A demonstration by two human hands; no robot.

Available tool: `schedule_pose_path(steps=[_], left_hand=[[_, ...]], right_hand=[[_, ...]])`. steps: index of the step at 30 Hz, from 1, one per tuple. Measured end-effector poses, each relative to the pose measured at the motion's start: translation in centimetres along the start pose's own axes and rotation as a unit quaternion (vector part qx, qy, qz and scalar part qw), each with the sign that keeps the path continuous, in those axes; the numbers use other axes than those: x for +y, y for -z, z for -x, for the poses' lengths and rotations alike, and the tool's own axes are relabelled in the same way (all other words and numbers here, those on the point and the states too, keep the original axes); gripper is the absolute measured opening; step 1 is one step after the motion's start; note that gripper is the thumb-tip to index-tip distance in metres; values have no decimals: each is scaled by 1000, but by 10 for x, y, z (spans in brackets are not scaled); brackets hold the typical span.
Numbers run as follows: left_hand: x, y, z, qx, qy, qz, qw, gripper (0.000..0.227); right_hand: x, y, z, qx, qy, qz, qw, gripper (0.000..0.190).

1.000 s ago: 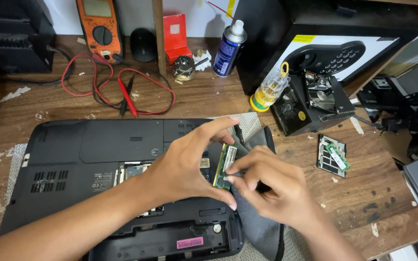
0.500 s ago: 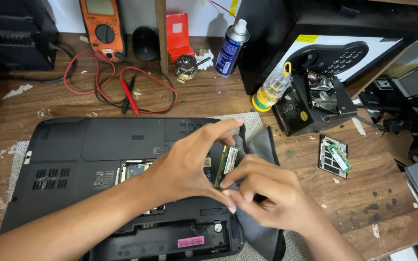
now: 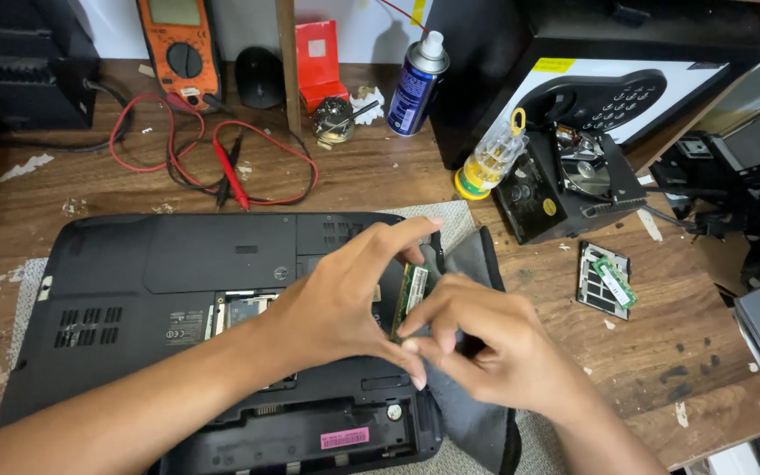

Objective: The person cleans the gold contacts of a RAM stick using a grey eraser while holding it over an open laptop. They rub the eraser back and forth along the connector pins, then place the RAM stick on the table and pick up a screwdriver.

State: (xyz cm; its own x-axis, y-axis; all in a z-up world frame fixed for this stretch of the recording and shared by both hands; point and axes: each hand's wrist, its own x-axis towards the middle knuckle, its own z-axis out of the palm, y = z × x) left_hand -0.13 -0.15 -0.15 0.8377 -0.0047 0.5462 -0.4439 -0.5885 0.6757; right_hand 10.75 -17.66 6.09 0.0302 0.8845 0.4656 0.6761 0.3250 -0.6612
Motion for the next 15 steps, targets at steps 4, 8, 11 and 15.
schedule_pose_path(steps=[4, 8, 11, 15], left_hand=[[2, 4, 0, 17, -18, -10, 1000, 114], [6, 3, 1, 94, 16, 23, 995, 115], [4, 0, 1, 112, -7, 4, 994, 115], [7, 2, -2, 137, -39, -6, 990, 106]], right_hand=[[24, 5, 14, 40, 18, 90, 995, 27], [28, 20, 13, 134, -19, 185, 973, 29], [30, 25, 9, 170, -27, 283, 944, 27], [34, 28, 6, 149, -5, 378, 914, 12]])
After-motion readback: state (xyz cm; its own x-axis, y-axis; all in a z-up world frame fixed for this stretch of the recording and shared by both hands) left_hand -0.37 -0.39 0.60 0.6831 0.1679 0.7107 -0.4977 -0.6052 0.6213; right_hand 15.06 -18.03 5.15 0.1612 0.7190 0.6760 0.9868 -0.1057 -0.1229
